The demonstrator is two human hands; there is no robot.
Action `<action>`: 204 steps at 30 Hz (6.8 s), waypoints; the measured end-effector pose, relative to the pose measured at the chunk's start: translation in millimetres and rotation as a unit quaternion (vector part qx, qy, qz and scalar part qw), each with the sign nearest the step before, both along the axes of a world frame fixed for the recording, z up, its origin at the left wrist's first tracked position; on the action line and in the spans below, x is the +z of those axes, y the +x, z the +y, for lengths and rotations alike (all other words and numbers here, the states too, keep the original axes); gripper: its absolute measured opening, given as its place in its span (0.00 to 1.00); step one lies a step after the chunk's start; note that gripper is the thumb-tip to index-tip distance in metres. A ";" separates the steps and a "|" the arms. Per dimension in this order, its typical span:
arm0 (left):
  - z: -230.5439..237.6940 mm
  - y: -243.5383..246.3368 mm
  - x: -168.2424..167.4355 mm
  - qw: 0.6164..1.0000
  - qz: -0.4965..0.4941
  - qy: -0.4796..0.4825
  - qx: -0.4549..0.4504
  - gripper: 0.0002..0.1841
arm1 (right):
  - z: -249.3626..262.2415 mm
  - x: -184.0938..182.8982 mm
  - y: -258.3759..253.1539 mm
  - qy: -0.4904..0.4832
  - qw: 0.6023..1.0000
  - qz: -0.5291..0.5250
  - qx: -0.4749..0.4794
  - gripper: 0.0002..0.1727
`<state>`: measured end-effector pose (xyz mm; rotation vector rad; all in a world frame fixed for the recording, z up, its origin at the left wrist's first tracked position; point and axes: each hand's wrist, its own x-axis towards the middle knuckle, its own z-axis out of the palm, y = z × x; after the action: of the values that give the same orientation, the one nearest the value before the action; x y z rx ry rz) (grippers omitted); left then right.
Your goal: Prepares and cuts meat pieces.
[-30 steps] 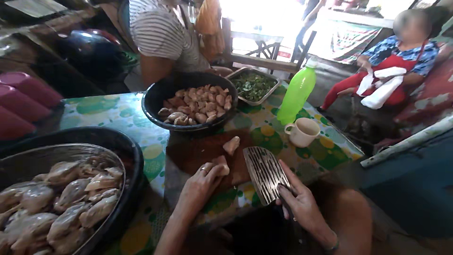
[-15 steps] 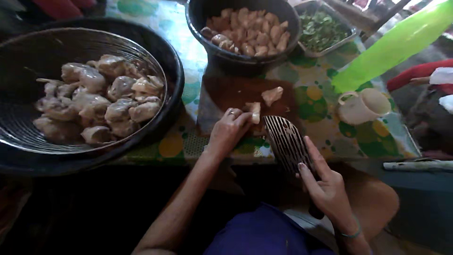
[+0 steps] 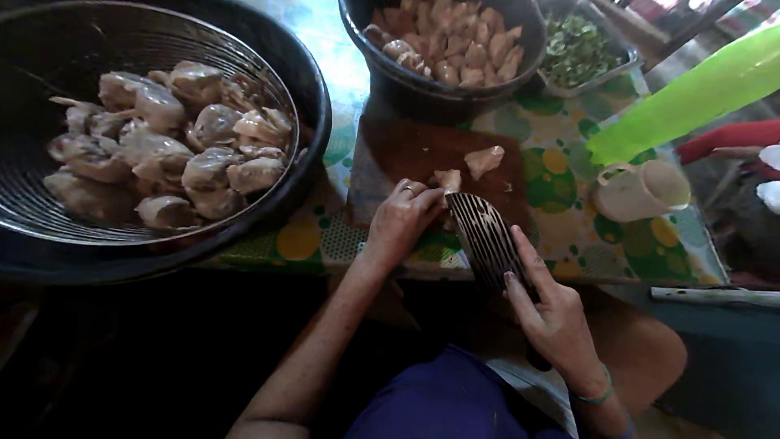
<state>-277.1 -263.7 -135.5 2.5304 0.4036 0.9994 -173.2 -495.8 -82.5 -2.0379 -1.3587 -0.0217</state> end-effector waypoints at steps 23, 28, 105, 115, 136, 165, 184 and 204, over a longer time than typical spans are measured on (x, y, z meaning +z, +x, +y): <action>-1.2 -2.8 -1.1 0.998 -0.043 -0.026 0.025 0.05 | 35.4 7.1 43.4 -0.012 0.938 0.343 0.055 0.33; -0.7 -3.0 -1.2 0.999 -0.037 -0.021 0.023 0.05 | 44.0 10.2 43.1 -0.022 0.943 0.327 0.055 0.33; 3.2 23.7 95.5 0.993 0.058 -0.099 -0.009 0.10 | 68.4 76.4 36.5 -0.203 0.974 -0.099 0.019 0.42; 16.6 109.5 166.5 0.961 -0.098 0.006 -0.258 0.23 | 86.4 105.4 25.1 -0.383 0.922 -0.046 -0.029 0.19; -14.0 11.7 11.0 0.996 0.050 0.000 -0.075 0.16 | 60.9 62.8 40.9 -0.257 0.956 -0.145 0.003 0.11; -7.6 18.1 4.0 0.995 0.000 -0.016 -0.102 0.11 | 92.8 79.7 58.2 -0.303 0.943 -0.127 0.045 0.11; 23.3 31.2 180.4 0.970 -0.223 0.036 -0.087 0.30 | 102.9 99.7 42.3 -0.353 0.934 -0.054 0.016 0.19; -3.1 8.4 14.6 0.993 0.027 -0.036 -0.109 0.09 | 90.7 67.4 84.3 -0.356 0.925 0.130 -0.013 0.19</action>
<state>-268.7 -266.8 -120.9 2.4767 0.1703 0.8213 -88.9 -405.1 -15.2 -2.5156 -1.2724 0.8126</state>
